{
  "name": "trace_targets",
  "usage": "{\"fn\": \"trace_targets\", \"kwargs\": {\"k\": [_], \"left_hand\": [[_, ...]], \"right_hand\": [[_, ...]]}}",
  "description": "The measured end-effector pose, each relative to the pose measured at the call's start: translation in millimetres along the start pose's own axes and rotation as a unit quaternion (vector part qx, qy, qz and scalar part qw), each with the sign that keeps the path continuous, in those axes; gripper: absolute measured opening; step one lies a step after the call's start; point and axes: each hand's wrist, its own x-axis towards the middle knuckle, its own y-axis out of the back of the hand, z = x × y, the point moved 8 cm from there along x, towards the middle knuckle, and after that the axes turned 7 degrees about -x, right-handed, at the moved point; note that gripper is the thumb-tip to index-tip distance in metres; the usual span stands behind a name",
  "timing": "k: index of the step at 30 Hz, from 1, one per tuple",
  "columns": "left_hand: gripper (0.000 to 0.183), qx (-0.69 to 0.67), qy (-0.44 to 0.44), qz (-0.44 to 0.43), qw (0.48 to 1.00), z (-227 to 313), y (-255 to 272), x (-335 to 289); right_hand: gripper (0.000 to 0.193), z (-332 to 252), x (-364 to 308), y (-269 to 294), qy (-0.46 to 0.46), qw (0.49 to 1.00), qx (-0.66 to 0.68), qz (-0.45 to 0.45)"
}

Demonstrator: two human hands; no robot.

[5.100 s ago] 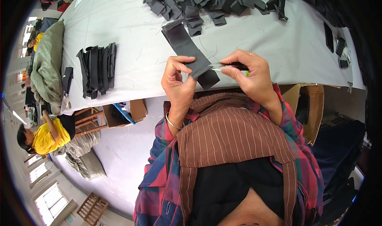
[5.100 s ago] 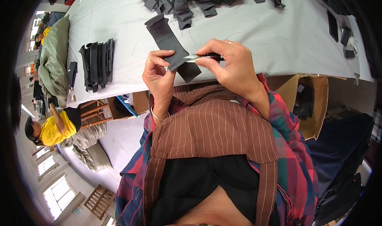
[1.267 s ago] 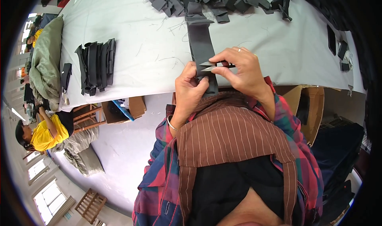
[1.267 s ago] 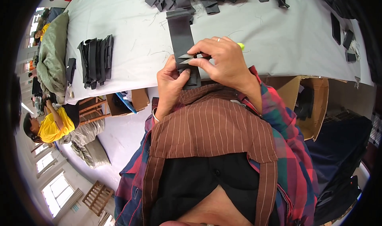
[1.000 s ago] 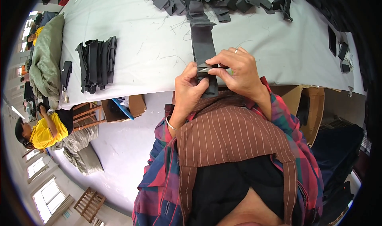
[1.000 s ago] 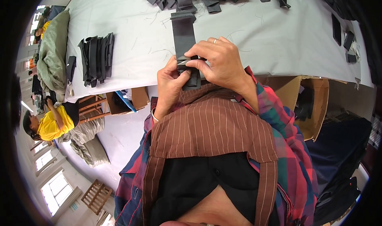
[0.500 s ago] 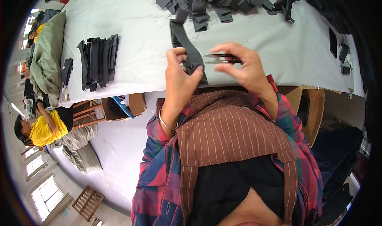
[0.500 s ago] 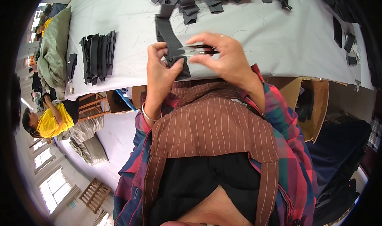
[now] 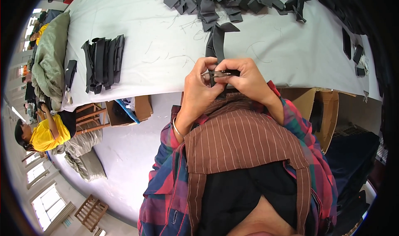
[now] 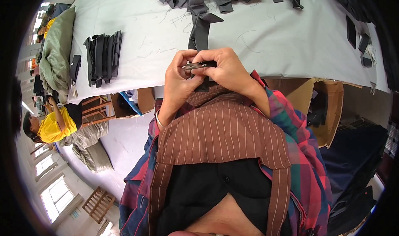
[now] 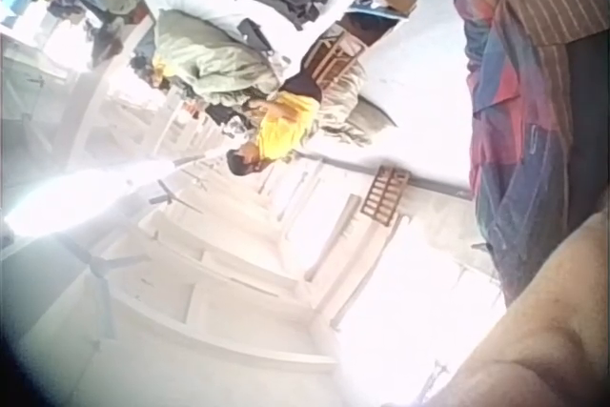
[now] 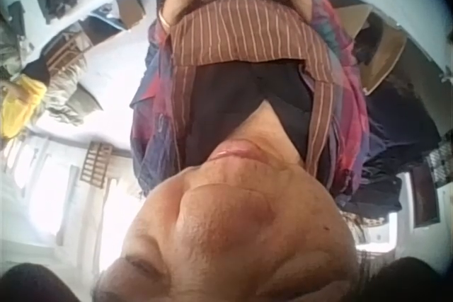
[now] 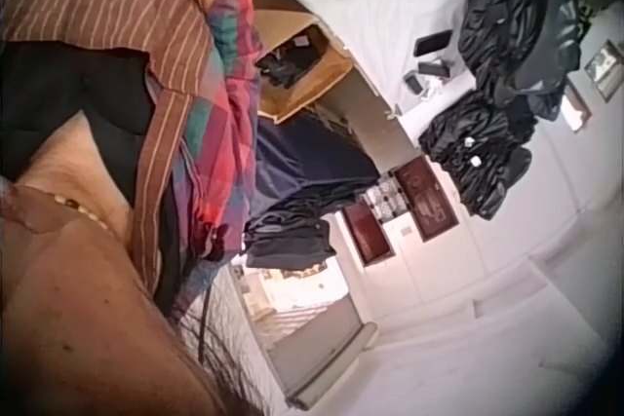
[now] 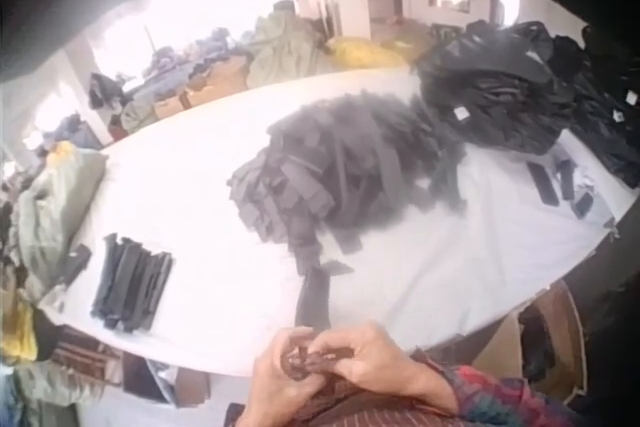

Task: Manually trimming or preparing textile components using small snips/tools at a workstation.

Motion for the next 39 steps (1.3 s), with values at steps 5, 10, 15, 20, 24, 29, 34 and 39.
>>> {"fn": "trace_targets", "kwargs": {"k": [5, 10, 15, 20, 24, 29, 34, 39], "left_hand": [[0.045, -0.018, 0.011, 0.013, 1.000, -14.1, 4.3, -3.3], [0.046, -0.057, -0.036, 0.043, 0.997, -10.3, 10.0, -4.6], [0.051, -0.001, -0.026, 0.064, 0.998, -7.2, 12.7, -3.0], [0.051, -0.153, -0.006, 0.054, 0.987, -11.4, 8.4, 1.2], [0.034, -0.154, 0.011, 0.035, 0.987, -18.1, 9.2, 1.6], [0.039, -0.189, 0.077, 0.025, 0.979, -29.9, 14.0, -2.6], [0.050, -0.301, 0.095, 0.043, 0.948, -35.5, 12.2, -2.6], [0.039, -0.268, 0.143, 0.021, 0.953, -42.4, 7.7, -5.0]], "right_hand": [[0.008, 10.8, -11.3, 4.0, -0.090, 0.990, 0.104, -0.009], [0.014, 18.0, -16.6, 26.0, -0.085, 0.993, 0.052, 0.061], [0.014, 19.0, -19.5, 27.9, -0.119, 0.988, 0.081, 0.064], [0.041, -15.1, -17.3, 10.3, 0.014, 0.996, -0.089, 0.007], [0.043, -7.0, -21.6, 6.2, 0.007, 0.994, -0.108, 0.024], [0.027, 2.2, -19.0, 14.1, 0.027, 0.996, -0.075, 0.041], [0.013, 13.7, -15.9, 20.1, -0.051, 0.997, -0.025, 0.056], [0.009, 38.2, -5.1, 15.2, -0.111, 0.987, 0.083, 0.081]]}}
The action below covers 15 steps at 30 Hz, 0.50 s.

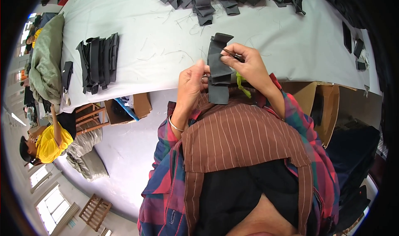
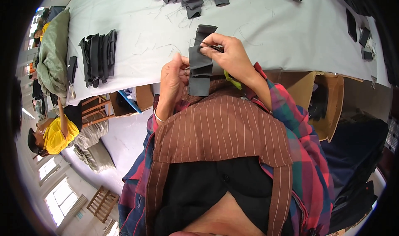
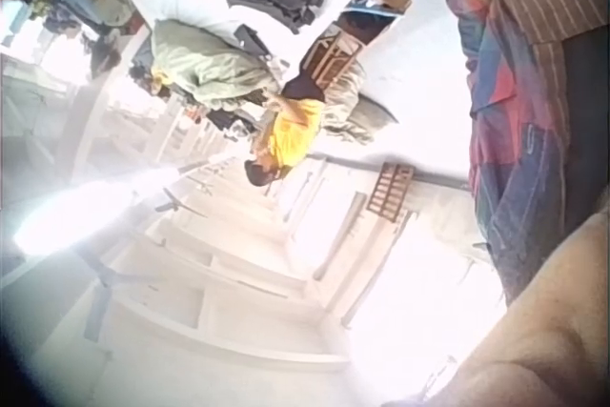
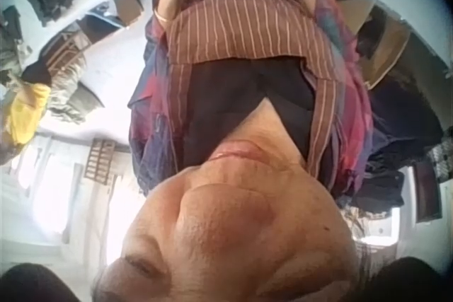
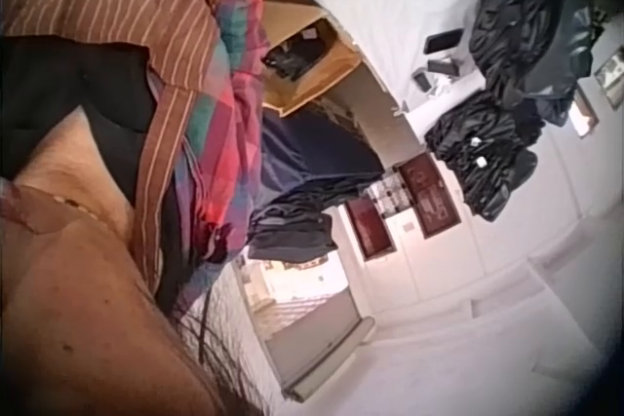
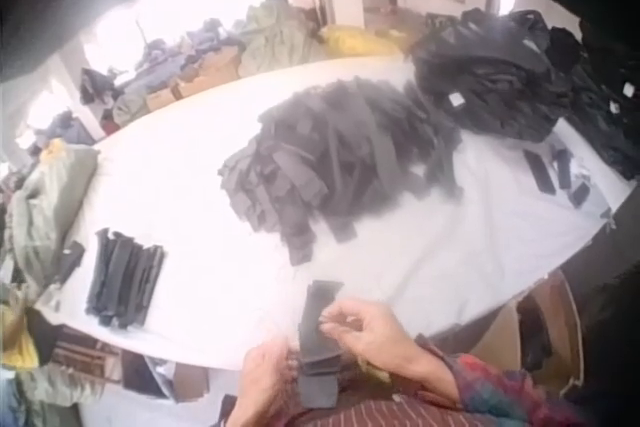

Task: Manually trimming or preparing textile components using small snips/tools at a workstation.

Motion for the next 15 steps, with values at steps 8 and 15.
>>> {"fn": "trace_targets", "kwargs": {"k": [8, 15], "left_hand": [[0.025, 0.065, 0.006, 0.048, 0.997, 0.9, 12.9, 6.0], [0.028, 0.049, -0.014, 0.045, 0.998, -3.3, 9.8, 11.3]], "right_hand": [[0.010, -15.9, -8.5, 4.0, 0.022, 0.997, -0.077, 0.001], [0.023, -47.9, -24.2, -20.6, 0.213, 0.914, -0.346, -0.008]]}}
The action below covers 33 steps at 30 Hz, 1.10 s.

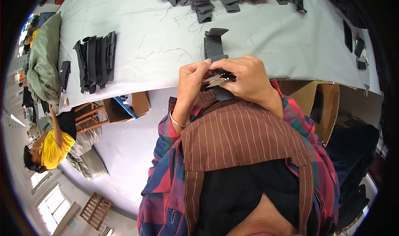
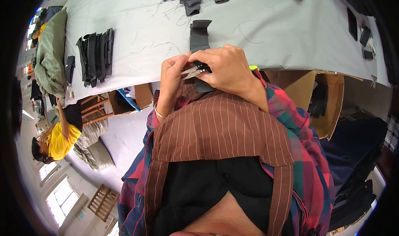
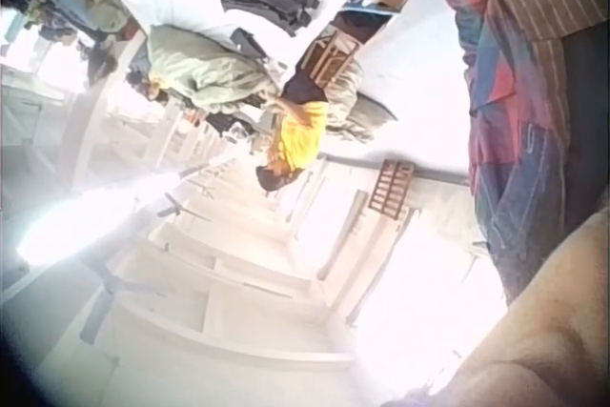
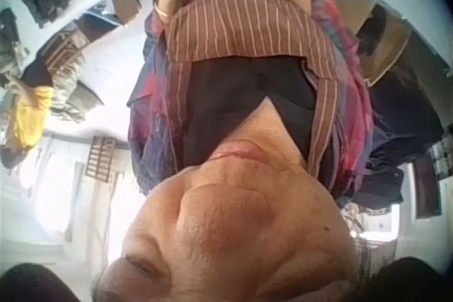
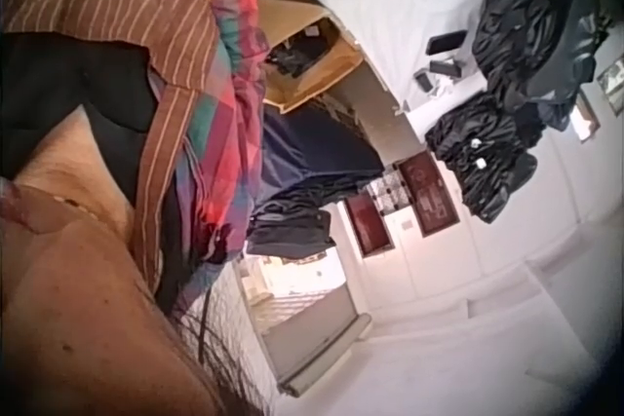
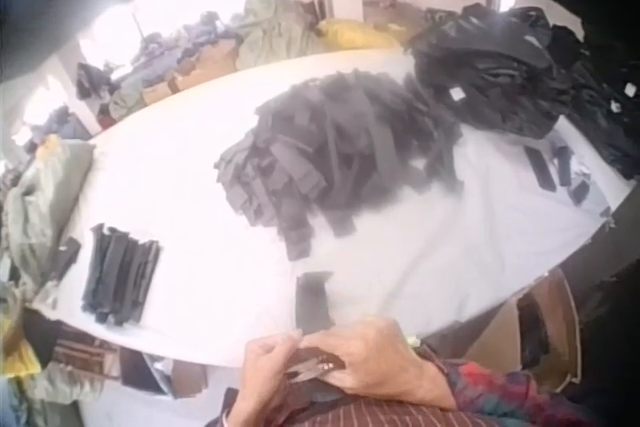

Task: Manually trimming or preparing textile components using small snips/tools at a workstation.

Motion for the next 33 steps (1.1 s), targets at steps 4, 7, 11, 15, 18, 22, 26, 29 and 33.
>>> {"fn": "trace_targets", "kwargs": {"k": [4, 7, 11, 15, 18, 22, 26, 29, 33], "left_hand": [[0.029, 0.003, -0.009, -0.011, 1.000, 1.4, -8.5, -0.8], [0.029, 0.019, 0.006, -0.006, 1.000, -2.3, -8.3, -1.2], [0.025, -0.004, -0.004, 0.013, 1.000, -3.7, -4.1, 2.0], [0.018, 0.028, -0.018, 0.010, 0.999, -0.4, -4.6, 0.7], [0.017, 0.062, -0.045, -0.002, 0.997, 4.8, -12.9, -0.6], [0.012, 0.065, -0.084, -0.009, 0.994, 8.2, -14.1, -2.5], [0.009, 0.029, -0.103, 0.004, 0.994, 14.5, -14.8, -4.2], [0.011, 0.005, -0.114, 0.015, 0.993, 16.1, -7.9, -3.3], [0.011, -0.021, -0.130, 0.021, 0.991, 16.4, -0.2, -1.4]], "right_hand": [[0.022, 3.8, -2.4, -4.2, -0.019, 0.999, -0.043, -0.021], [0.014, 6.2, -3.7, -1.6, -0.043, 0.998, 0.029, -0.020], [0.007, 29.1, -13.9, -10.3, -0.186, 0.936, 0.300, 0.015], [0.010, 43.3, -21.2, -13.6, -0.228, 0.926, 0.300, 0.007], [0.015, 44.7, -22.5, -10.7, -0.209, 0.945, 0.250, 0.026], [0.021, 42.6, -18.8, -1.5, -0.166, 0.973, 0.148, 0.065], [0.022, 61.2, -23.0, 5.8, -0.176, 0.974, 0.103, 0.101], [0.020, 74.2, -26.2, 9.4, -0.212, 0.968, 0.105, 0.079], [0.017, 42.6, -13.1, 33.6, -0.162, 0.974, 0.073, 0.138]]}}
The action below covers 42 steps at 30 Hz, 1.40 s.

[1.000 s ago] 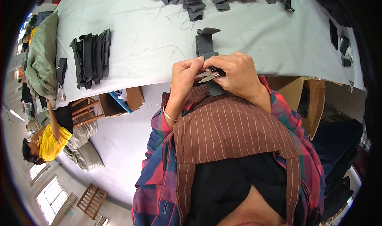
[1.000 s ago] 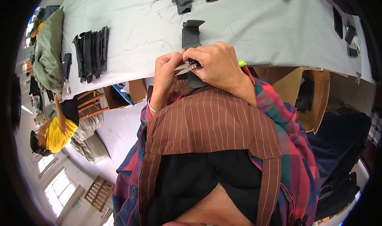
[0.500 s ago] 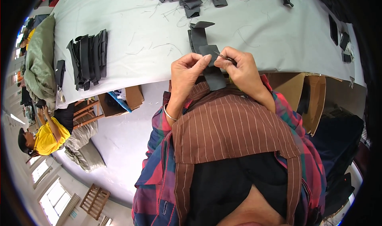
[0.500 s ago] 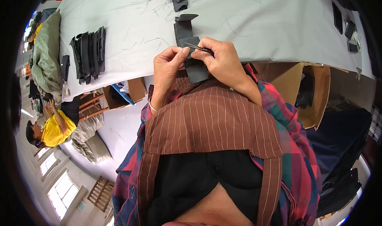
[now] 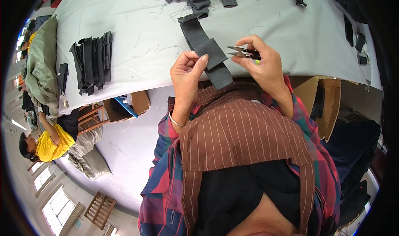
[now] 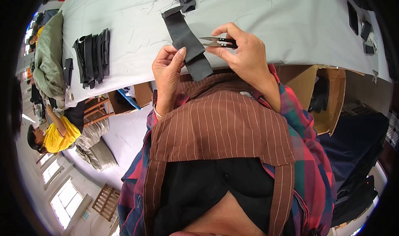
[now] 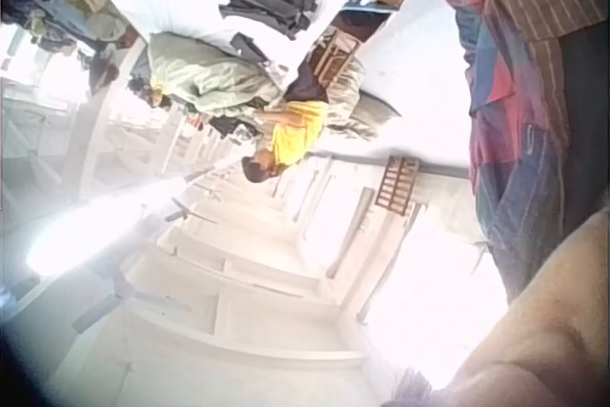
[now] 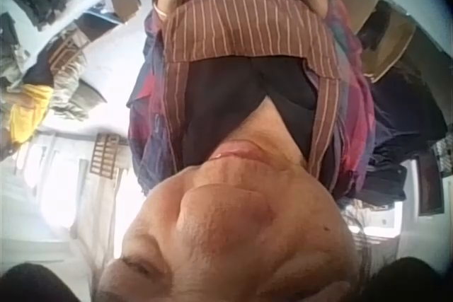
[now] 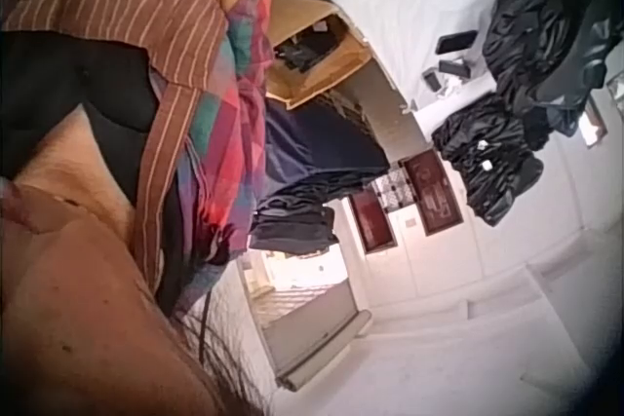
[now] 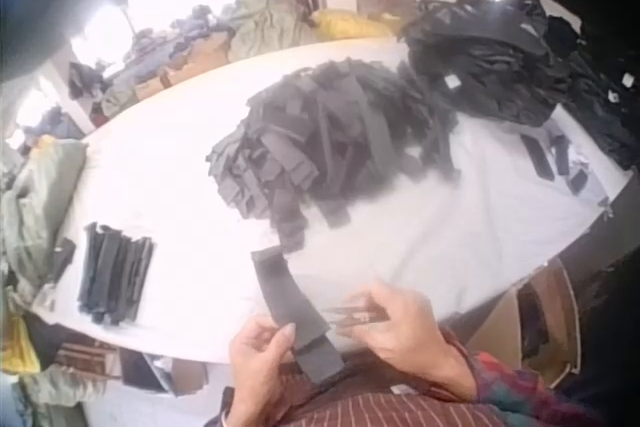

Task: Manually trimming or preparing textile components using small snips/tools at a workstation.

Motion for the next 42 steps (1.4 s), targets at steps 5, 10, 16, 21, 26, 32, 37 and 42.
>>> {"fn": "trace_targets", "kwargs": {"k": [5, 10, 16, 21, 26, 32, 37, 42], "left_hand": [[0.010, 0.033, -0.023, -0.002, 0.999, 6.0, -1.7, 1.3], [0.010, 0.064, -0.047, -0.001, 0.997, 11.1, -6.6, -3.7], [0.008, 0.156, -0.124, -0.065, 0.978, 20.1, -26.0, -16.3], [0.031, 0.032, -0.065, -0.071, 0.995, 13.8, -20.4, -14.7], [0.038, -0.084, -0.013, 0.028, 0.996, 3.6, 6.6, -5.8], [0.046, -0.159, 0.207, -0.043, 0.964, -34.4, -2.7, -14.5], [0.040, -0.256, 0.275, -0.068, 0.924, -45.4, -14.1, -18.0], [0.029, -0.250, 0.166, -0.021, 0.954, -27.0, 8.3, -1.1]], "right_hand": [[0.014, -14.8, -1.9, -4.4, 0.083, 0.995, -0.027, -0.045], [0.017, -8.2, -8.5, -17.8, 0.092, 0.993, -0.023, -0.073], [0.020, 22.1, -7.9, -43.5, -0.136, 0.945, 0.251, -0.163], [0.012, 12.7, -3.8, -37.4, -0.049, 0.955, 0.254, -0.143], [0.006, 7.2, -6.4, -36.6, -0.070, 0.924, 0.335, -0.169], [0.009, 17.8, -18.6, -41.6, -0.148, 0.843, 0.495, -0.152], [0.008, 14.1, -27.6, -42.1, -0.116, 0.793, 0.572, -0.177], [0.008, 20.1, -39.1, -45.6, -0.164, 0.806, 0.542, -0.174]]}}
